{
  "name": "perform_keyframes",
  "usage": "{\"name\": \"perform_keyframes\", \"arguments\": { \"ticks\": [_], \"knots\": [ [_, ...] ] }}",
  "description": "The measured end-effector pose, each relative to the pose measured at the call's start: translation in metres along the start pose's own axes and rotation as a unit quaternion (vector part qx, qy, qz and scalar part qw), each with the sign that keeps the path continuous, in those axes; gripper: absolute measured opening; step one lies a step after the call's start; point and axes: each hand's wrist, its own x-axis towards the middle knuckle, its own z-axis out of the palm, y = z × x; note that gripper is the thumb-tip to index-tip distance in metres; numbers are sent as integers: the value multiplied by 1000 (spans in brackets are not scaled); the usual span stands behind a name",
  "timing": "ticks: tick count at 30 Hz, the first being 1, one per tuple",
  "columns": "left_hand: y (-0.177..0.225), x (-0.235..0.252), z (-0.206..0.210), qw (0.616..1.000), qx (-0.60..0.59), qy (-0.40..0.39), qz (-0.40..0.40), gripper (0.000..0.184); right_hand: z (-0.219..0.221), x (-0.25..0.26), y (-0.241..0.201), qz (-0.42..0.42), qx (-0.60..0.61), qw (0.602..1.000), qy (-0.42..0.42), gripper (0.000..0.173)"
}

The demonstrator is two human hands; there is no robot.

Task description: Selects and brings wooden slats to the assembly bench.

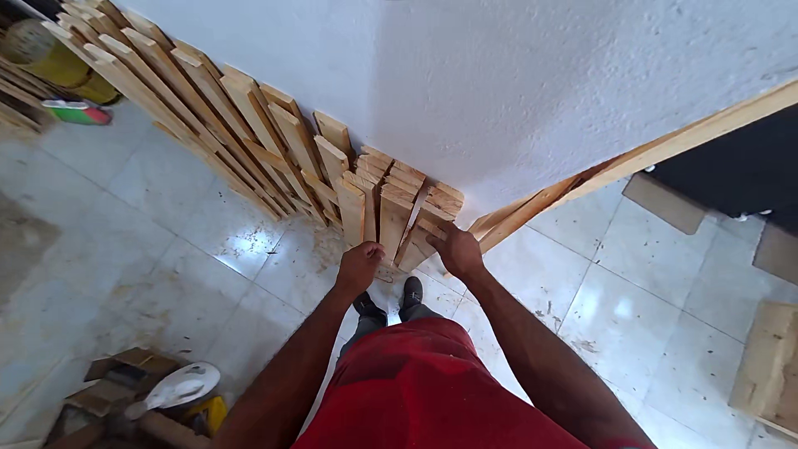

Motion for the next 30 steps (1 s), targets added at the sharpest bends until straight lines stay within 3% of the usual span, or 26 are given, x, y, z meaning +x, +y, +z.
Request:
{"name": "perform_keyframes", "arguments": {
  "ticks": [5,8,14,20,24,30],
  "knots": [
    [3,-8,8,999,4,-42,11,26,-3,-12,-1,-41,33,994,92,34],
    [0,-4,10,999,2,-39,12,25,-7,-25,-6,-56,41,987,146,32],
    [10,30,-31,996,51,68,27,38,-8,-37,1,-132,2,976,173,25],
    [30,73,-70,947,224,166,159,50,-3,-46,4,-154,0,978,143,27],
    [29,90,-69,893,341,166,241,63,0,-51,1,-167,-1,977,131,25],
    [55,84,-49,863,354,127,338,61,3,-52,-2,-172,10,978,121,26]
  ]
}}
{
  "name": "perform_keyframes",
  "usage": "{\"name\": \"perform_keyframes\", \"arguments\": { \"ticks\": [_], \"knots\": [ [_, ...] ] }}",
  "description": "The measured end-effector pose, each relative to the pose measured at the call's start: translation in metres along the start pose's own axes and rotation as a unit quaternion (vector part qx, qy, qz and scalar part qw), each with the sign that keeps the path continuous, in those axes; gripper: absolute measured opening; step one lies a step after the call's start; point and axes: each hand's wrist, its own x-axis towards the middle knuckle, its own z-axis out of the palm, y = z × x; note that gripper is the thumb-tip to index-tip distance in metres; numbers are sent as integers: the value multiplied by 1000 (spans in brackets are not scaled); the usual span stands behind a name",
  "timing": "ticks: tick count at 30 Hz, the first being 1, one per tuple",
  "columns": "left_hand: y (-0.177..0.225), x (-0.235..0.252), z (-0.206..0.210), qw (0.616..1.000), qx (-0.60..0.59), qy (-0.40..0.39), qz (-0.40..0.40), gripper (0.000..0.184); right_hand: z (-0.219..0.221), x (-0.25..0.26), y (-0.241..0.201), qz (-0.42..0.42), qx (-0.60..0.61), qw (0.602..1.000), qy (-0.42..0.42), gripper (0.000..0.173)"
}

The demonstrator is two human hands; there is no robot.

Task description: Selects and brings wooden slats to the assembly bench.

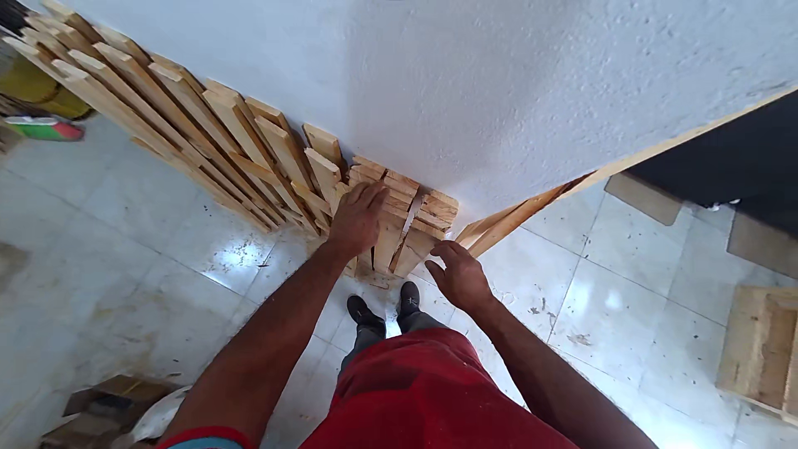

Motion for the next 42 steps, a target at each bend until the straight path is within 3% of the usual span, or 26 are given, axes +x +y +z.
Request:
{"name": "perform_keyframes", "arguments": {
  "ticks": [6,16,20,24,27,31,34,35,38,42],
  "knots": [
    [19,42,-3,990,39,-128,43,92,9,-5,-14,-16,5,999,-36,24],
    [35,33,18,988,82,-134,-3,85,18,-31,-3,50,25,997,-45,31],
    [36,33,14,985,73,-156,-9,96,-5,6,1,51,-23,998,39,44],
    [35,37,8,982,58,-177,-18,106,-8,55,2,47,-100,992,65,86],
    [38,29,4,990,-7,-138,-34,86,11,71,8,72,-151,986,21,104],
    [63,-20,5,972,-174,-55,-149,51,30,61,15,61,-159,984,50,93],
    [76,-71,39,871,-367,-105,-307,47,38,33,13,33,-152,985,70,88],
    [78,-88,55,811,-441,-123,-363,46,42,21,11,24,-153,985,70,87],
    [94,-126,75,577,-623,-171,-501,58,52,-24,-4,-15,-154,984,82,83],
    [105,-153,90,355,-735,-210,-538,84,51,-80,-28,-44,-205,977,37,86]
  ]
}}
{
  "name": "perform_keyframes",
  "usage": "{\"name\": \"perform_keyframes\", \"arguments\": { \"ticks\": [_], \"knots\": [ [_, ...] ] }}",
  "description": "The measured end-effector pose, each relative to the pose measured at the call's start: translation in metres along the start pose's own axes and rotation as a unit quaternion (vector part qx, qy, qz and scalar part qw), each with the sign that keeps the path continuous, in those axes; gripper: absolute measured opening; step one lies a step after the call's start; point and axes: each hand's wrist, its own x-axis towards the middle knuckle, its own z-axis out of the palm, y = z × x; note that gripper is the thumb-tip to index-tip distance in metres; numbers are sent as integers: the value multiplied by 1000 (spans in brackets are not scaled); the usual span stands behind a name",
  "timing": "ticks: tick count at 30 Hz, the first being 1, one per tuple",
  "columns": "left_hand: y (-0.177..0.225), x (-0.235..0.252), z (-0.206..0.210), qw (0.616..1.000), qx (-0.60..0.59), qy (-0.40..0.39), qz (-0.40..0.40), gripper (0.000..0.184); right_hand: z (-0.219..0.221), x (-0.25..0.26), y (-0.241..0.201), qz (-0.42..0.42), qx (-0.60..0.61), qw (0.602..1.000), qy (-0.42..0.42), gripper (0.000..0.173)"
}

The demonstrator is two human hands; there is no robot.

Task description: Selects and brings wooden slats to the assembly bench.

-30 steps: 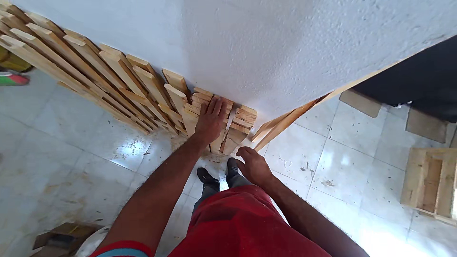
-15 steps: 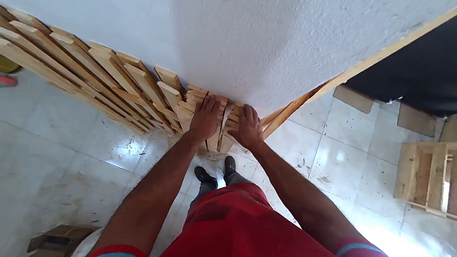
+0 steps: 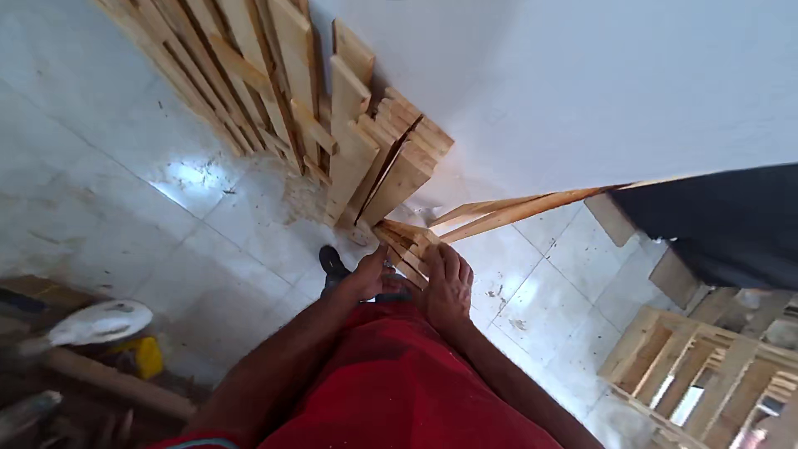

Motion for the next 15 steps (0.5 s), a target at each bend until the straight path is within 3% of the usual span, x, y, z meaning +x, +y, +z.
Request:
{"name": "perform_keyframes", "arguments": {
  "ticks": [3,5,7,9,11,13,15],
  "knots": [
    [-22,8,-2,981,-164,-96,-25,74,-18,-16,-11,-34,11,999,-34,105],
    [-34,1,-2,971,-206,-117,-14,68,-28,-5,-9,-5,47,993,-111,97],
    [-51,-6,-3,964,-239,-111,-13,67,-28,25,2,103,113,953,-260,82],
    [-63,-6,-1,962,-258,-83,13,63,-1,58,21,205,182,883,-380,83],
    [-63,-19,8,957,-287,-39,29,56,28,76,31,316,257,758,-509,82],
    [-75,-17,14,944,-325,-33,52,55,46,77,26,356,296,655,-597,82],
    [-101,7,16,919,-376,-54,107,52,56,76,16,356,319,600,-642,77]
  ]
}}
